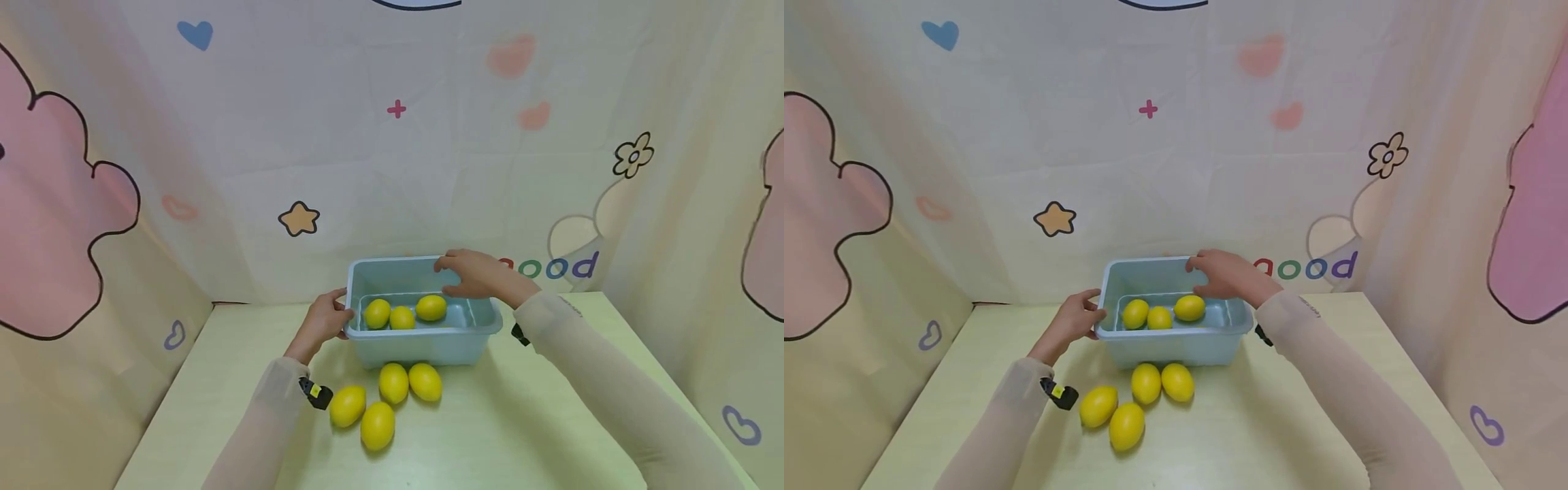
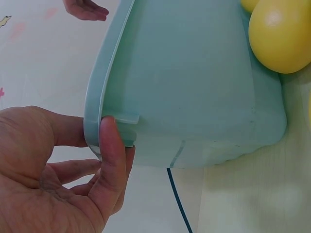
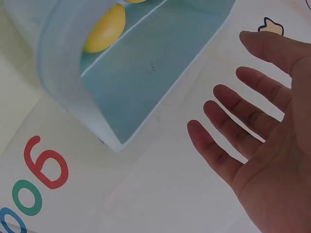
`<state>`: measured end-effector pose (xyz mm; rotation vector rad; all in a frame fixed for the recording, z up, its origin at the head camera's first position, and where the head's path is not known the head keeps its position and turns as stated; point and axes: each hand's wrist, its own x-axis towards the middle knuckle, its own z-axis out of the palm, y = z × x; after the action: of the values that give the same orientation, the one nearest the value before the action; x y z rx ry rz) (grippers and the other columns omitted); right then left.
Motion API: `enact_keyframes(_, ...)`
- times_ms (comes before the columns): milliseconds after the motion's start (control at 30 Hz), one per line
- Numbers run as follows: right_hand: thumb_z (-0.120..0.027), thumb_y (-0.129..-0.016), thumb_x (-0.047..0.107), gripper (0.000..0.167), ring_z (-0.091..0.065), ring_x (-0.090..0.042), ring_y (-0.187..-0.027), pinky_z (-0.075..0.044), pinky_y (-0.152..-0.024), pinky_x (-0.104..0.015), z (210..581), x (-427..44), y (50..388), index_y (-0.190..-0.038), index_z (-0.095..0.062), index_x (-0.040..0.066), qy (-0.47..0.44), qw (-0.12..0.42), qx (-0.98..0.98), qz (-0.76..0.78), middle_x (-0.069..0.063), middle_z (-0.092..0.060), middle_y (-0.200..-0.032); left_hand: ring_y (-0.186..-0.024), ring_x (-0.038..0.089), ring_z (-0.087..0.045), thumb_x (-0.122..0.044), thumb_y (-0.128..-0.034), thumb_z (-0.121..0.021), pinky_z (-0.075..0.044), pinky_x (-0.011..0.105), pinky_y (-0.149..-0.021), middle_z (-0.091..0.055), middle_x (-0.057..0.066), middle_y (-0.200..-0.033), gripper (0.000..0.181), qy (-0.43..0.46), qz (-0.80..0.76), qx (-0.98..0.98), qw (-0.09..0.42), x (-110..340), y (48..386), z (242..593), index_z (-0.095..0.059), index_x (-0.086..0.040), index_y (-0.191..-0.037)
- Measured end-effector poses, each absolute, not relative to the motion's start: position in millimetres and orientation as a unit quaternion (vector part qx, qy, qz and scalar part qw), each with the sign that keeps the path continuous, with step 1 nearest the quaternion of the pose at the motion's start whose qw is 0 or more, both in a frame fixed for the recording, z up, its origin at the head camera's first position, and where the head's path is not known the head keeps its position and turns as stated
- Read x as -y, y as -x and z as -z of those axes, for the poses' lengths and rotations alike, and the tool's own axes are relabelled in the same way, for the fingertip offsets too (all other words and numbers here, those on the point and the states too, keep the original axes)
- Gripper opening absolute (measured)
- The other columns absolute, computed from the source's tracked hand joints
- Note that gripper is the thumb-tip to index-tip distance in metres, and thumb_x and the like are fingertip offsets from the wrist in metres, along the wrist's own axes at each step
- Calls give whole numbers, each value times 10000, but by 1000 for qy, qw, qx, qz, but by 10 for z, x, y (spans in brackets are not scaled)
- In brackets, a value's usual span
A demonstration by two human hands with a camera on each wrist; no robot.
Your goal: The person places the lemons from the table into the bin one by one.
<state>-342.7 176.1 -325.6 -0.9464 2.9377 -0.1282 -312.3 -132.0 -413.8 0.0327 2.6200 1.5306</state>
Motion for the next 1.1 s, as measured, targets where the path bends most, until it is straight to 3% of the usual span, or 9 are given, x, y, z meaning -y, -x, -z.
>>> enact_keyframes(367,-686,-899,276,438,-575,-300,-1160,-501,-1013,-495,3340,-2100,3243,-1292,-602,99,273,-22,-956,106,-109,-600,-1307,-703,199,-649,-109,-923,-620,-599,275,-586,-614,173,-1025,600,-3,-505,-862,55,1311,3126,4132,-421,-110,-1489)
enact_keyframes(600,-671,-907,232,452,-613,-371,-1092,-558,-902,-496,3430,-2302,3209,-1298,-562,32,219,-51,-959,170,-191,-603,-1269,-697,193,-652,-112,-927,-622,-599,279,-584,-615,178,-1030,611,-9,-503,-862,53,1309,3125,4120,-404,-98,-1497)
enact_keyframes(867,-653,-916,259,475,-636,-385,-1095,-548,-910,-535,3525,-2450,3203,-1307,-527,20,127,-17,-965,230,-256,-608,-1279,-694,190,-656,-106,-925,-620,-599,279,-583,-622,184,-1037,607,-11,-503,-862,54,1315,3132,4113,-408,-91,-1494)
enact_keyframes(1100,-642,-923,257,435,-681,-355,-936,-615,-673,-362,3585,-2544,3193,-1278,-535,29,96,14,-951,294,-266,-627,-1213,-690,185,-652,-108,-924,-617,-600,277,-587,-618,176,-1024,600,-10,-507,-860,56,1320,3125,4108,-417,-100,-1490)
